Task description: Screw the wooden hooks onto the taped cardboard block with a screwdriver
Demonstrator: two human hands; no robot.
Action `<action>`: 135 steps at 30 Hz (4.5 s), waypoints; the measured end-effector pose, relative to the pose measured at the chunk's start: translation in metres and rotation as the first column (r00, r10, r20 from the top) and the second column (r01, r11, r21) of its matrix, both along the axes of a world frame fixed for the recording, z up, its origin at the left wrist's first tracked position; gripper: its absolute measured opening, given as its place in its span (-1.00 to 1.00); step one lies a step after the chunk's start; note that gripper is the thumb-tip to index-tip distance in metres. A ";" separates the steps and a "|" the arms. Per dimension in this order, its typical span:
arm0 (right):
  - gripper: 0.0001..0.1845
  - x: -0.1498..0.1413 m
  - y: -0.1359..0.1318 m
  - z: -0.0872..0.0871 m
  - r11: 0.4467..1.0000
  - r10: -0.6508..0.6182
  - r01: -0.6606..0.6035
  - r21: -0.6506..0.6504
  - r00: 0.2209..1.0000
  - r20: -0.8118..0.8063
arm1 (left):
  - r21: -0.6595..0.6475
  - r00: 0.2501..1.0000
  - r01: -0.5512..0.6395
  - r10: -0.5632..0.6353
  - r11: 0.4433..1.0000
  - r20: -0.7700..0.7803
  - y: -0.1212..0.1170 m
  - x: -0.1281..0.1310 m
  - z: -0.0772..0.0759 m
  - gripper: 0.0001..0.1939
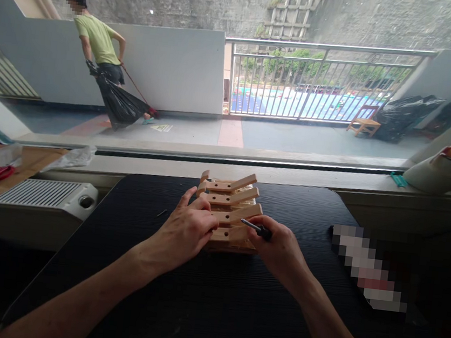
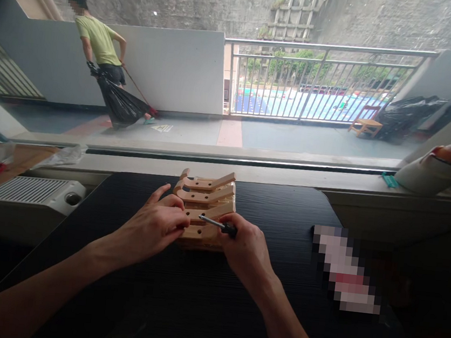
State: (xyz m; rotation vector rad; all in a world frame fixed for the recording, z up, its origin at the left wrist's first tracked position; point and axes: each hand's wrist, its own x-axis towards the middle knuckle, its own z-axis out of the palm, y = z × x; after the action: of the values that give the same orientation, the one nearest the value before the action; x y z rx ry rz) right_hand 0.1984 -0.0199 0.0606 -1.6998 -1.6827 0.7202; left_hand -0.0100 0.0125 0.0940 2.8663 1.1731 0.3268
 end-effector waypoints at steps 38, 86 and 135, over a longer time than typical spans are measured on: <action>-0.77 -0.001 -0.005 -0.001 1.000 0.005 -0.005 0.009 1.000 0.020 | 0.114 0.992 0.057 -0.069 0.992 0.102 -0.007 -0.011 -0.021 -0.81; -0.68 -0.005 -0.038 0.055 0.939 0.301 -0.334 0.082 0.914 0.272 | 0.075 0.951 0.017 -0.039 0.997 0.305 -0.007 -0.011 -0.032 -0.54; -0.78 -0.016 -0.012 0.072 0.896 0.409 -0.444 -0.009 0.818 0.404 | 0.036 0.985 -0.073 0.067 0.997 0.158 -0.013 -0.021 -0.015 -0.72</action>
State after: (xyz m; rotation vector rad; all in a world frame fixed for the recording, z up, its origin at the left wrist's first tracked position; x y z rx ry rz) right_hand 0.1826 -0.0323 0.1322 -1.4848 -2.3965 0.5016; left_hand -0.0311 -0.0005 0.0786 2.7775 1.2536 0.5736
